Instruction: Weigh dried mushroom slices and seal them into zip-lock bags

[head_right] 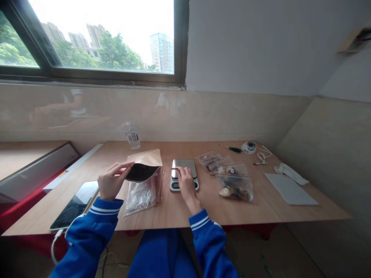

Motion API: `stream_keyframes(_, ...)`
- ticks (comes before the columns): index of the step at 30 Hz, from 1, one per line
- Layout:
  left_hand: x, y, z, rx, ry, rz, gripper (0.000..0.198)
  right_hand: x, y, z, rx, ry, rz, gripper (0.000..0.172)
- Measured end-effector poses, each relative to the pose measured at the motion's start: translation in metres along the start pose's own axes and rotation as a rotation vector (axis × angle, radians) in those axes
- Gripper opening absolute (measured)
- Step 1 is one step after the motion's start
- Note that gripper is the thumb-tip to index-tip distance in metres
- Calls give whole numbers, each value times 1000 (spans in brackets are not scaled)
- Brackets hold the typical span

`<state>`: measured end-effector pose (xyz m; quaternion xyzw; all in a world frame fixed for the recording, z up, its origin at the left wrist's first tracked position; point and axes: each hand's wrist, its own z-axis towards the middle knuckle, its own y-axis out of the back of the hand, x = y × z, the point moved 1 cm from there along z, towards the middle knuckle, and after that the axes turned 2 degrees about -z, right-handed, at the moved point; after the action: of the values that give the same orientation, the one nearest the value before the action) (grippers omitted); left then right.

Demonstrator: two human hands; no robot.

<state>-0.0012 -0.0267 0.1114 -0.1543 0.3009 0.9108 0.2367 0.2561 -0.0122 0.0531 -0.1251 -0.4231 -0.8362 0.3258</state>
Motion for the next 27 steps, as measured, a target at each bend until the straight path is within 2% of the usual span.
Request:
stream_keyframes(4, -2, -2, -7, 21, -52, 12, 18, -39, -6, 27, 121, -7, -272, 30)
stream_keyframes(7, -1, -3, -10, 29, -68, 20, 18, -49, -8, 30, 226, 29, -413, 29)
stream_keyframes(9, -1, -3, -10, 32, -72, 15, 19, -50, -7, 25, 257, 59, -419, 29)
stream_keyframes(12, -1, -4, -10, 28, -70, 8, 19, -49, -5, 18, 216, 59, -357, 28)
stream_keyframes(15, -3, -5, -10, 30, -64, 8, 18, -50, -4, 19, 152, -5, -356, 31)
stream_keyframes(18, -5, -5, -11, 42, -64, 0, 20, -51, -4, 25, 166, -58, -424, 33)
stream_keyframes(21, -4, -4, -11, 36, -61, 0, 21, -46, 0, 28, 198, -75, -421, 31)
stream_keyframes(23, -4, -4, -11, 29, -59, -1, 21, -33, 7, 24, 130, -72, -344, 31)
stream_keyframes(25, -4, -5, -12, 19, -60, -4, 20, -13, 15, 15, 29, -38, -189, 31)
stream_keyframes(27, -7, -6, -14, 15, -65, -16, 20, 14, 19, 4, 6, 43, 23, 30)
